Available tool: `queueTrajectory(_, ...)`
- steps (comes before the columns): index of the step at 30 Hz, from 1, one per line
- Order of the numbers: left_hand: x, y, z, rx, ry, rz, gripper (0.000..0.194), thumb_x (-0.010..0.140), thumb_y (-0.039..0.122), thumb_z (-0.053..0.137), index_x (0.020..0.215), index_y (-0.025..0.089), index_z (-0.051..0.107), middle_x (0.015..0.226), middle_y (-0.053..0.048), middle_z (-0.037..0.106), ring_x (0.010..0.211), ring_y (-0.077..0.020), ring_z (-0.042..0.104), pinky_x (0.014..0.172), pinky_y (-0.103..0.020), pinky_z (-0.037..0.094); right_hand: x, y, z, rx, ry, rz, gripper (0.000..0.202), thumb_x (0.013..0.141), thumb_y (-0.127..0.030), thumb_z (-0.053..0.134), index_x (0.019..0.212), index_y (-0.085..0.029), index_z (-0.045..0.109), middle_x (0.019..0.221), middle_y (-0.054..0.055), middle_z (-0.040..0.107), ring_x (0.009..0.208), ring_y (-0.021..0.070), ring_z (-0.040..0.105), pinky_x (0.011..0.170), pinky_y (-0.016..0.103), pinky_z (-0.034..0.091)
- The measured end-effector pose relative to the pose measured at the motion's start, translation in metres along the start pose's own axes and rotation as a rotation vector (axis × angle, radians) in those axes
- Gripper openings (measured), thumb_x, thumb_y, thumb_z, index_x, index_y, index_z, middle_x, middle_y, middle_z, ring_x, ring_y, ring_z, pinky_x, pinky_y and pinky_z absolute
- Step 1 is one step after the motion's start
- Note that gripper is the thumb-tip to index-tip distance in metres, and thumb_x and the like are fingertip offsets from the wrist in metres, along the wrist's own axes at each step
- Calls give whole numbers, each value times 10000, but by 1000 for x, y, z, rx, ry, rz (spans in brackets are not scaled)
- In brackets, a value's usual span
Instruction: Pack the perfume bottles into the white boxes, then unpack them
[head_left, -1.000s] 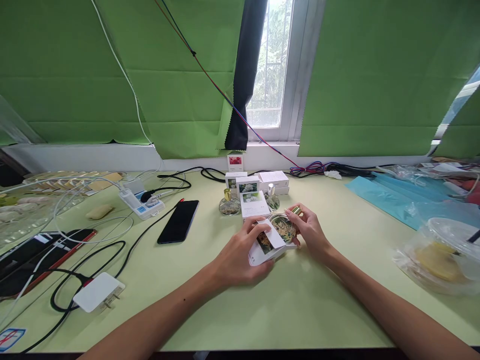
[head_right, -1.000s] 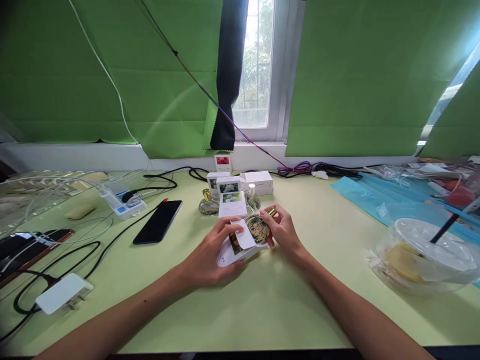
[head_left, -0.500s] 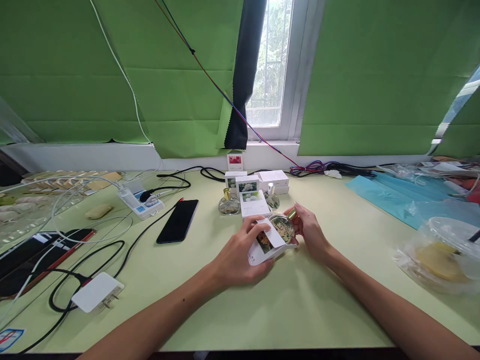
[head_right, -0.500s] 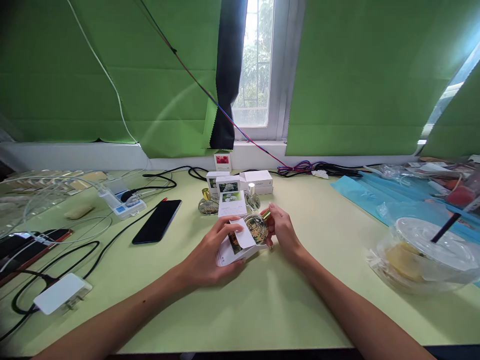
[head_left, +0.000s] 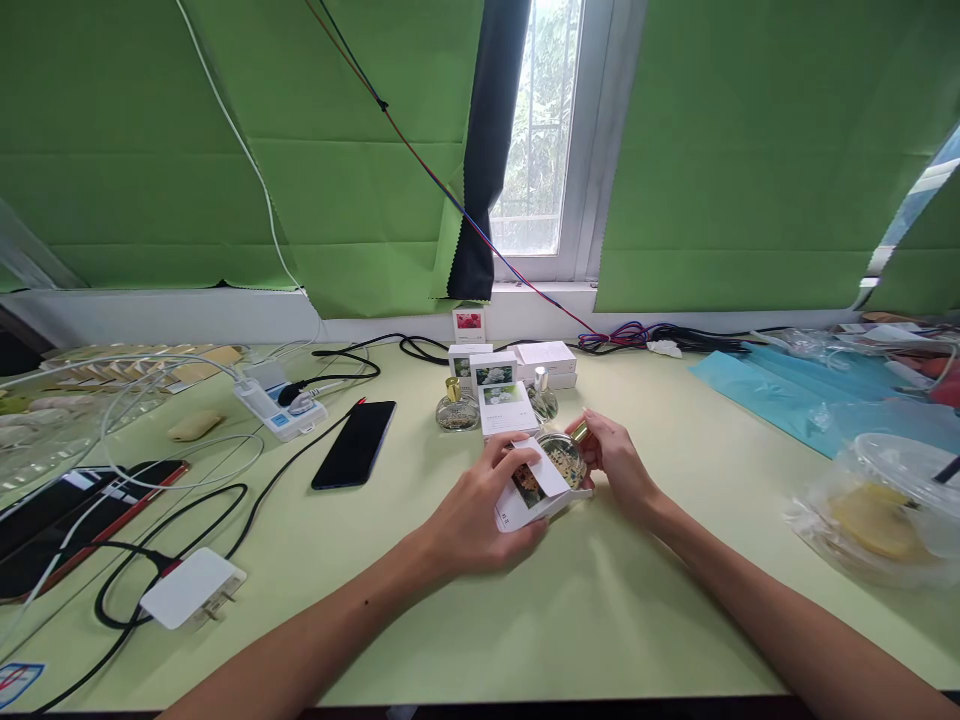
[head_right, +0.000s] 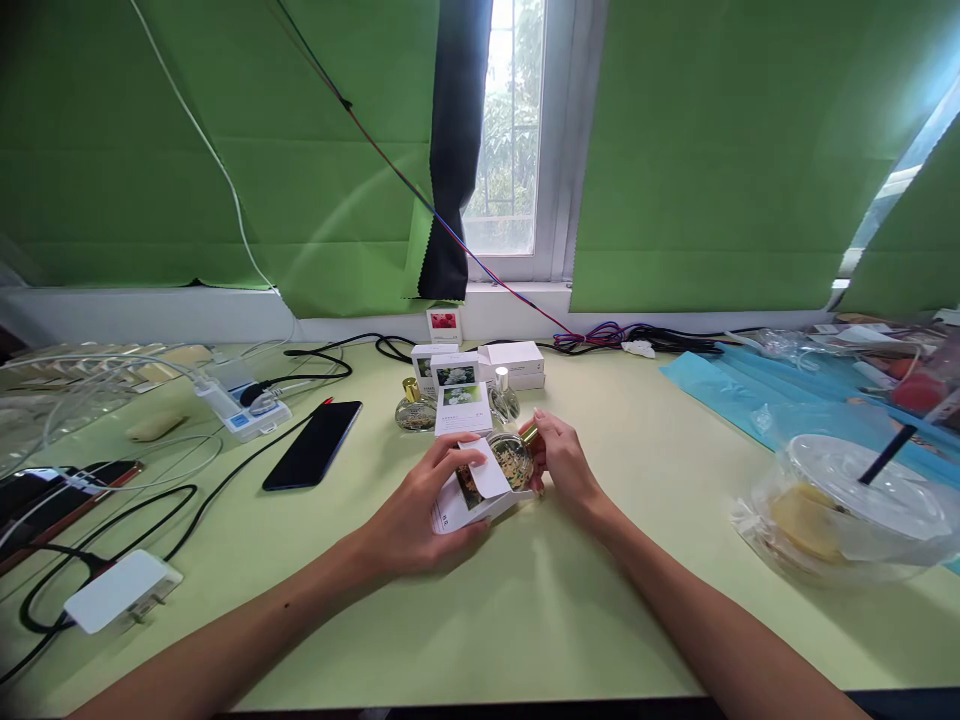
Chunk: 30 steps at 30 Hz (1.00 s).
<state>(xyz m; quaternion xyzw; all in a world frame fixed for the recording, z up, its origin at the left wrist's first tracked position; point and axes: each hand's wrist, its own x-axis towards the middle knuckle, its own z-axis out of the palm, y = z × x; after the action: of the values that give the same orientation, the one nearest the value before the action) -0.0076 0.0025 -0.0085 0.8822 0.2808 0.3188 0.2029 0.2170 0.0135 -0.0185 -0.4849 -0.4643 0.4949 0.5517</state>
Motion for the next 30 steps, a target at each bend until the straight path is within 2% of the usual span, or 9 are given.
queueTrajectory(8, 1, 2, 0, -10, -8, 17, 578, 787, 307, 756, 1297, 248, 490, 1441, -167, 464, 1295, -339, 580, 1046, -481, 546, 0, 4, 0, -22, -23, -8, 483, 876, -670, 551, 774, -200, 587, 473, -46, 527, 347, 130, 502, 320, 228, 412)
queueTrajectory(25, 2, 0, 1, -15, 22, 37, 575, 762, 302, 777, 1274, 246, 520, 1416, -168, 500, 1255, -346, 615, 977, -462, 584, -1, 5, -1, -122, 17, -71, 498, 918, -678, 501, 802, -202, 592, 488, -54, 505, 354, 129, 487, 316, 239, 394)
queueTrajectory(30, 2, -2, 1, -12, 23, 58, 582, 766, 294, 776, 1282, 240, 512, 1427, -178, 492, 1284, -351, 596, 1002, -473, 570, -3, 1, 0, -153, 33, -91, 524, 917, -702, 485, 789, -206, 592, 467, -55, 493, 340, 134, 476, 318, 250, 396)
